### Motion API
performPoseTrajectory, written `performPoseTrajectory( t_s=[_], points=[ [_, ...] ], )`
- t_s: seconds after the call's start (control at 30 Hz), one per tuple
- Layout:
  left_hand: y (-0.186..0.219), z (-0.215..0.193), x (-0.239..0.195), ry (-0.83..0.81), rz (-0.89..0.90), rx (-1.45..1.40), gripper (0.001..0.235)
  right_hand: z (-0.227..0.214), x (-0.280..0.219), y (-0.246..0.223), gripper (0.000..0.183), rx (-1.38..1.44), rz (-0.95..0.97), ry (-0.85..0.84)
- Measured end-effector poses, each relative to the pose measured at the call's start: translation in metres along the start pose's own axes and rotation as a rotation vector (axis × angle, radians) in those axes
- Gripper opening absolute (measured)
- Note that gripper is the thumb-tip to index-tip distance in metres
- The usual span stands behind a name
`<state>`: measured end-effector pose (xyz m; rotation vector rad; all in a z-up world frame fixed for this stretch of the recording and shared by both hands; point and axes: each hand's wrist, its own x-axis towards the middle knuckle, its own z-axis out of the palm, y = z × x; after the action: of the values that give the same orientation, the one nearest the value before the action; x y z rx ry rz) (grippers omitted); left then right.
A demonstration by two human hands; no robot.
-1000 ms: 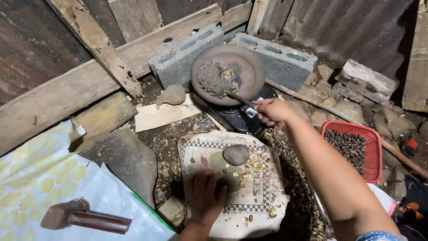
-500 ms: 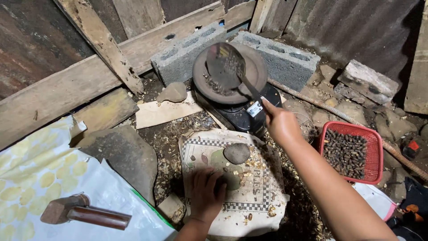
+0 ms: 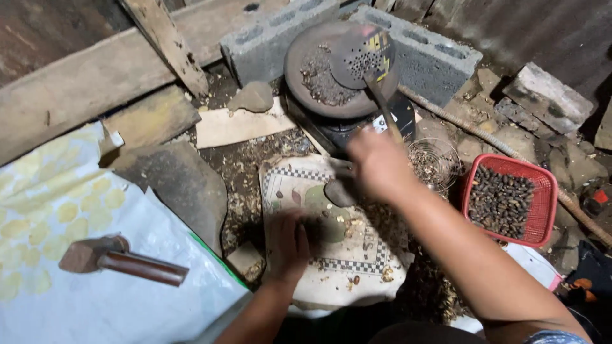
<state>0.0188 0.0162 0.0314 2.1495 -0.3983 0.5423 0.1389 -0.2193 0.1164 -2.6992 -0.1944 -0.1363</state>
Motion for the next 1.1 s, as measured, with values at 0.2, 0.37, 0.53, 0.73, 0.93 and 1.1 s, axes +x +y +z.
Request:
performPoseTrajectory(
  t_s=[0.2, 0.37, 0.53, 0.73, 0.93, 1.1],
  points=[
    [-0.023, 0.017, -0.004, -0.098, -0.045, 0.023, 0.021, 0.04, -0.039, 0.016, 0.062, -0.002, -0.164, -0.578],
    [-0.036, 0.06, -0.005, -0.185, 0.053, 0.195, 0.04, 0.011, -0.08, 0.006, 0.052, 0.38, 0.171, -0.39],
    [-0.023, 0.069, -0.003, -0.127, -0.039, 0.337, 0.007, 0.052, -0.147, 0.021, 0.057, -0.176, -0.327, -0.404],
    [0.01, 0.08, -0.008, -0.255, -0.032, 0.252, 0.024, 0.014, -0.139, 0.02, 0.052, -0.103, 0.143, -0.448],
    [0.012, 0.049, -0.001, -0.426, -0.004, 0.201, 0.033, 0.014, -0.133, -0.004, 0.054, 0.016, 0.217, -0.443],
    [-0.015, 0.047, -0.008, -0.451, -0.06, 0.273, 0.027, 0.015, -0.134, -0.026, 0.052, -0.082, 0.047, -0.497]
  ],
)
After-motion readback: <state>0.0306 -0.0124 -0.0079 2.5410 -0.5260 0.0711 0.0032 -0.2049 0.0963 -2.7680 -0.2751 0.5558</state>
